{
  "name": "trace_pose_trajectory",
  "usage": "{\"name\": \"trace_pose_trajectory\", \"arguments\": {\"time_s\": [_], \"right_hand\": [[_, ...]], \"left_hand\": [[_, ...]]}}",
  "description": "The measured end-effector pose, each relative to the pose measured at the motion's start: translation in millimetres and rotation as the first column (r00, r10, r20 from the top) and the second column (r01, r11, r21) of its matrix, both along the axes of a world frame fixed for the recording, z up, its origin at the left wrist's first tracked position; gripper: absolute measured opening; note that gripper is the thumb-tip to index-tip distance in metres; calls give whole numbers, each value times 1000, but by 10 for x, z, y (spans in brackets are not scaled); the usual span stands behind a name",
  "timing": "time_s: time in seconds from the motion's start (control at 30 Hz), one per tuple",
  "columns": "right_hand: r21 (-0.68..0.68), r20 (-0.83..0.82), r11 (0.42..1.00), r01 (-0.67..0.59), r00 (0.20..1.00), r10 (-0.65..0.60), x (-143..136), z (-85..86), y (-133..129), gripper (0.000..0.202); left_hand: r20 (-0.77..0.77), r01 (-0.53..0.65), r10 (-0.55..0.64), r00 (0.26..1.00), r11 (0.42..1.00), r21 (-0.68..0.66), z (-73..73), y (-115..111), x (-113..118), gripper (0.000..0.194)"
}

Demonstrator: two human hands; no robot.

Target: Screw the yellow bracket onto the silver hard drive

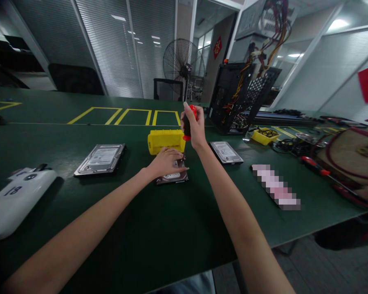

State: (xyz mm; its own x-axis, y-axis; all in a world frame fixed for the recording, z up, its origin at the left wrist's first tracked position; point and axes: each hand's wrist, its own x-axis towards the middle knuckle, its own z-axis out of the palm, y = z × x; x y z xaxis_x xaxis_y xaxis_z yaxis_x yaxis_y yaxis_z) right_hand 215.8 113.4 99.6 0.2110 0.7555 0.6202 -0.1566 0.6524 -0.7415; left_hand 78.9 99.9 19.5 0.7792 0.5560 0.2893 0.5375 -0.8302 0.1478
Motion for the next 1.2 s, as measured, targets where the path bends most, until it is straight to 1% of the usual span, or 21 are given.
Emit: {"name": "trace_pose_trajectory", "arguments": {"time_s": [0.17, 0.33, 0.47, 0.63, 0.73, 0.87, 0.97, 1.13, 1.2], "right_hand": [[-10, -66, 996, -88, 994, 87, 41, 16, 18, 35], [-34, -4, 993, -116, 993, 116, 69, 28, 6, 46], [-49, 24, 993, -105, 994, 106, 40, 23, 1, 50], [-10, 49, 998, -70, 996, 70, -4, -16, 19, 39], [-10, 30, 997, -77, 997, 77, -7, -24, 23, 37], [-70, 9, 993, -100, 995, 101, 18, -7, 29, 47], [-97, 11, 993, -71, 997, 72, 43, 9, 37, 55], [-108, -1, 993, -47, 999, 47, 71, 8, 55, 54], [-92, -8, 995, -40, 999, 40, 72, -1, 61, 51]], "left_hand": [[10, 0, 0, 1000, 1000, 7, -11, 4, 5, 64], [18, 0, 0, 1000, 1000, 19, -44, 22, 14, 65], [23, 10, -11, 1000, 999, 33, -42, 25, 10, 66], [21, 8, -8, 1000, 1000, 18, -28, 13, 3, 63], [13, 1, -1, 1000, 1000, 7, -30, 10, 4, 64], [13, 1, -1, 1000, 1000, 6, -42, 21, 8, 65], [21, 2, -3, 1000, 1000, 19, -38, 24, 6, 62], [4, -1, 1, 1000, 1000, 20, -7, 8, 7, 65], [8, -6, 6, 1000, 1000, 21, -4, 8, 8, 62]]}}
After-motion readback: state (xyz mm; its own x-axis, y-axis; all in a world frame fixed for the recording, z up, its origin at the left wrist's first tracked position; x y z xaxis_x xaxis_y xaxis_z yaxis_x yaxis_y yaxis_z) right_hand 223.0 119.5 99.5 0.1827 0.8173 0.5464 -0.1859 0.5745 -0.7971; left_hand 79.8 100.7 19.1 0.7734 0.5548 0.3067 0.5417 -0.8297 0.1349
